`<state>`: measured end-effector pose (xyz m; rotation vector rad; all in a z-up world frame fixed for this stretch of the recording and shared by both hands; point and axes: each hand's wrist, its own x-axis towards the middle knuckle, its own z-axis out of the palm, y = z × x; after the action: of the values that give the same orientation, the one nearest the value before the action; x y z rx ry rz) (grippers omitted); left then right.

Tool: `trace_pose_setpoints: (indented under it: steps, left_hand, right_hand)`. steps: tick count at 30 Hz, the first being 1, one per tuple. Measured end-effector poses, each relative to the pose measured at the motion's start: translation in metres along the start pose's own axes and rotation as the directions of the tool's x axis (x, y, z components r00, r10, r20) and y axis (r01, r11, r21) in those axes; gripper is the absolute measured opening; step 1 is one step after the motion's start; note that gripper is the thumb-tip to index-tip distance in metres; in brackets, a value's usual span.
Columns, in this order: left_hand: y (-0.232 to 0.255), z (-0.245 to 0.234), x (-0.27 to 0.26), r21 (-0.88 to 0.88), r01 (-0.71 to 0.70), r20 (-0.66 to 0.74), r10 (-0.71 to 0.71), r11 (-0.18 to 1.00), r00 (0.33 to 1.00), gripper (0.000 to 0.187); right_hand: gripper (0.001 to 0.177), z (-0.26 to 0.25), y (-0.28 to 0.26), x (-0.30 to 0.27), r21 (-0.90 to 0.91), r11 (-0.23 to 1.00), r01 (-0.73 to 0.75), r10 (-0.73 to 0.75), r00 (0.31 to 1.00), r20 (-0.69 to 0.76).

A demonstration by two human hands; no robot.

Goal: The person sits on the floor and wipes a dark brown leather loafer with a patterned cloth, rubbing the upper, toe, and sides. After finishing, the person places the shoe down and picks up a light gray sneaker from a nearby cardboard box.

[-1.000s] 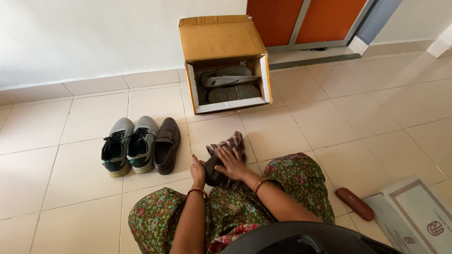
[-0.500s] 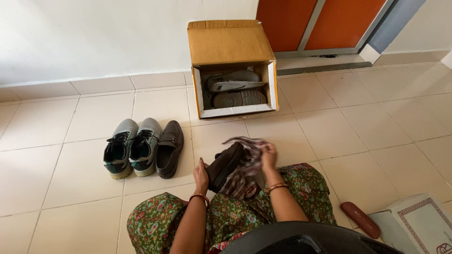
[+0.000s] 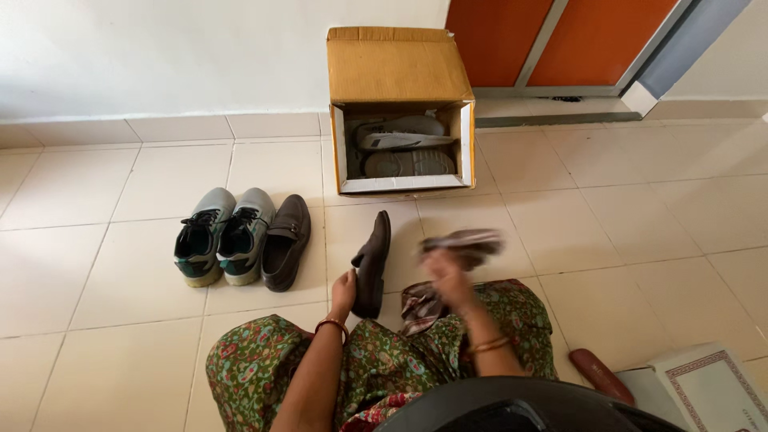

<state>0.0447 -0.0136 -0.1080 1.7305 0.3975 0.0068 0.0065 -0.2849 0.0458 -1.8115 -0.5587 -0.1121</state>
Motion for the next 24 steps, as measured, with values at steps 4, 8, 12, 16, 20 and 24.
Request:
trace_pose_setpoints:
  steps: [4, 8, 12, 16, 20, 24]
  left_hand:
    - [-0.001, 0.004, -0.005, 0.167, 0.066, 0.088, -0.082, 0.984, 0.993, 0.059]
    - [0.000, 0.002, -0.005, 0.163, 0.015, 0.160, -0.041, 0.986, 0.986, 0.059]
    - [0.001, 0.005, -0.007, 0.062, 0.106, 0.257, -0.119, 0.992, 0.959, 0.058]
    - [0.002, 0.007, -0.006, -0.094, 0.122, 0.239, -0.096, 0.988, 0.966, 0.058]
    - [0.005, 0.006, -0.008, -0.256, 0.145, 0.235, -0.084, 0.956, 0.968, 0.056]
    - [0.005, 0.009, -0.010, -0.292, 0.181, 0.202, -0.125, 0.939, 0.971, 0.051]
  right_hand:
    - [0.018, 0.113, 0.028, -0.033, -0.332, 0.881, -0.336, 0.438, 0.845, 0.306]
    - [0.060, 0.155, 0.060, -0.054, -0.696, 0.703, 0.147, 0.149, 0.926, 0.346]
    - [0.073, 0.145, 0.075, -0.030, -0.834, 0.551, -0.033, 0.463, 0.844, 0.272]
    - [0.065, 0.130, 0.075, 0.011, -0.809, 0.557, -0.186, 0.563, 0.801, 0.203]
    - [0.054, 0.131, 0.072, 0.026, -0.742, 0.636, -0.214, 0.456, 0.879, 0.137]
    - [0.047, 0.135, 0.073, 0.009, -0.720, 0.689, -0.076, 0.286, 0.942, 0.175]
